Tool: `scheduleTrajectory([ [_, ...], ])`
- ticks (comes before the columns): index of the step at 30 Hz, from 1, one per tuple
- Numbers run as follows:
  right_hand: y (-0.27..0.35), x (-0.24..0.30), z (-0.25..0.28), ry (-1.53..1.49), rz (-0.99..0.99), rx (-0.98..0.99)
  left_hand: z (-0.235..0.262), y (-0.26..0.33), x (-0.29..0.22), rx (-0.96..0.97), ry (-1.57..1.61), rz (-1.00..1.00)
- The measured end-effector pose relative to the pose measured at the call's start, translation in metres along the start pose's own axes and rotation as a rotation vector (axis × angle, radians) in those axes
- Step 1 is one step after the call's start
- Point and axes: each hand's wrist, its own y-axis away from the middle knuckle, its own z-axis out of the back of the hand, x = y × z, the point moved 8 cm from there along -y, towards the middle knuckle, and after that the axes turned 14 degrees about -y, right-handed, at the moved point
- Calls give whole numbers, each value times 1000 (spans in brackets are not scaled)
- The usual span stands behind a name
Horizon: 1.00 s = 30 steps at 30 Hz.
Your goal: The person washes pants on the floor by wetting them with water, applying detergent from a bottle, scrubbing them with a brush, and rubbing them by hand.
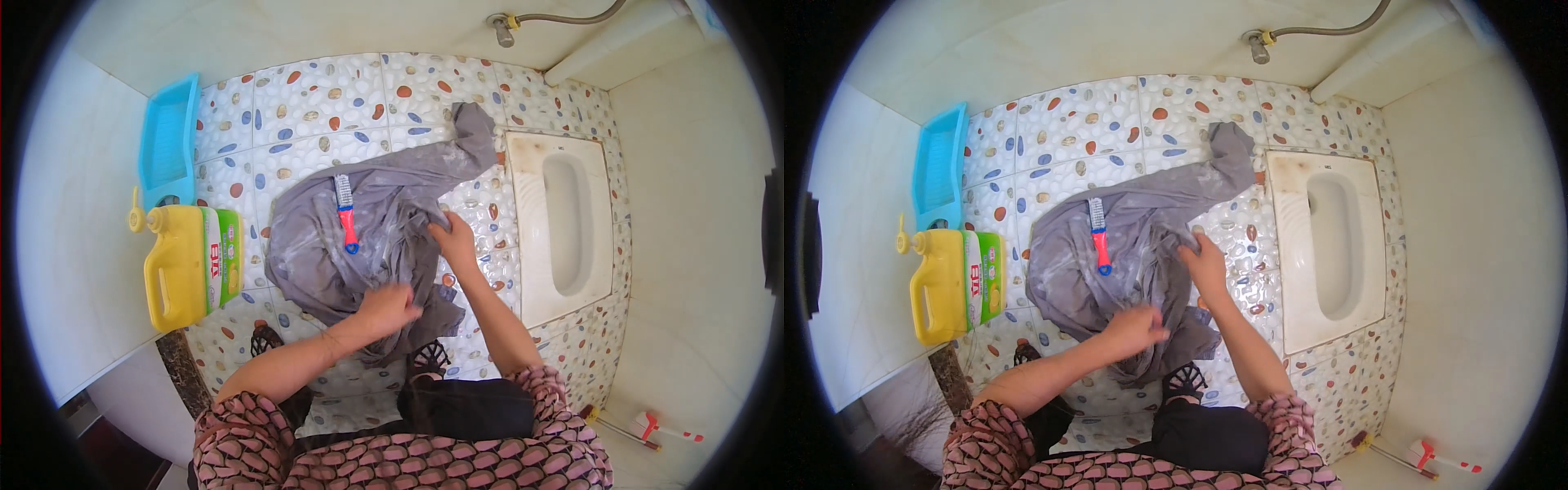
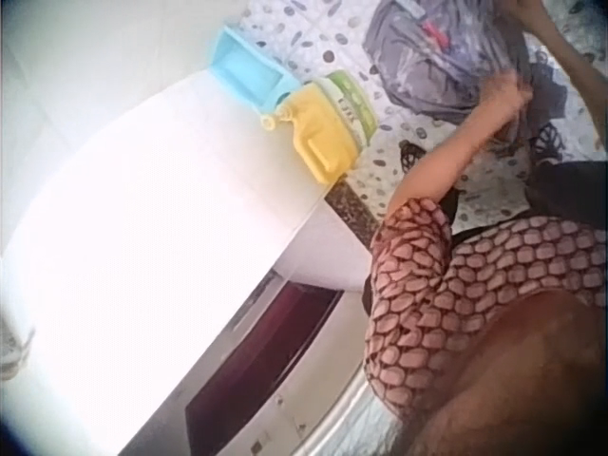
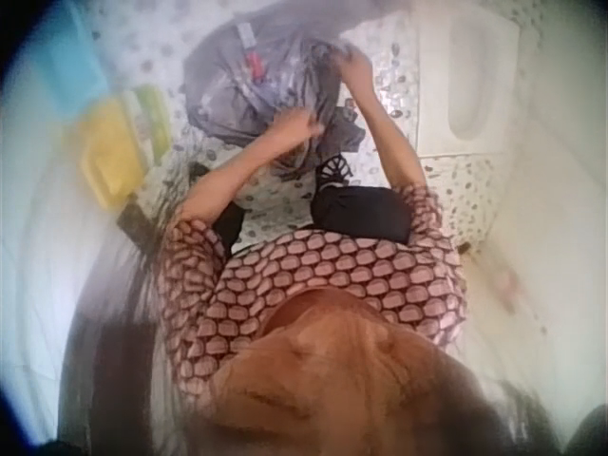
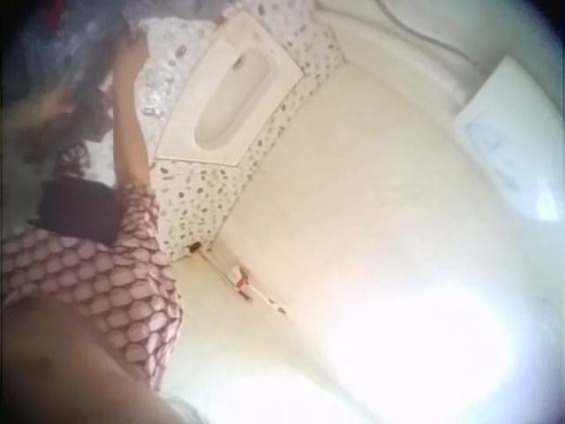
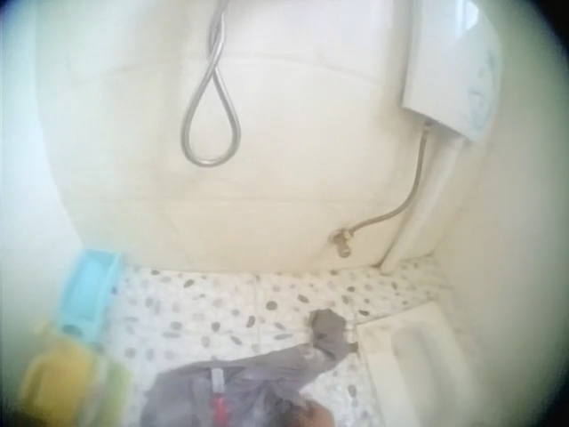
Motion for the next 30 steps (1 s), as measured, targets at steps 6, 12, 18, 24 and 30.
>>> scheduleTrajectory([
  [6, 76, 76, 13, -96, 250, 40, 123, 10, -52, -864, -200, -351],
  [12, 82, 50, 35, -229, 194, -1, 121, -16, -51, -259, 296, -438],
  [18, 93, 34, 33, -1303, -46, 7, 142, -19, -48, -461, 1194, -376],
  [24, 46, -20, 24, -1539, -352, -314, 84, -23, -47, -955, 816, -140],
  [30, 56, -26, -37, -1840, -469, -31, 86, -47, -85, -762, 98, -134],
])
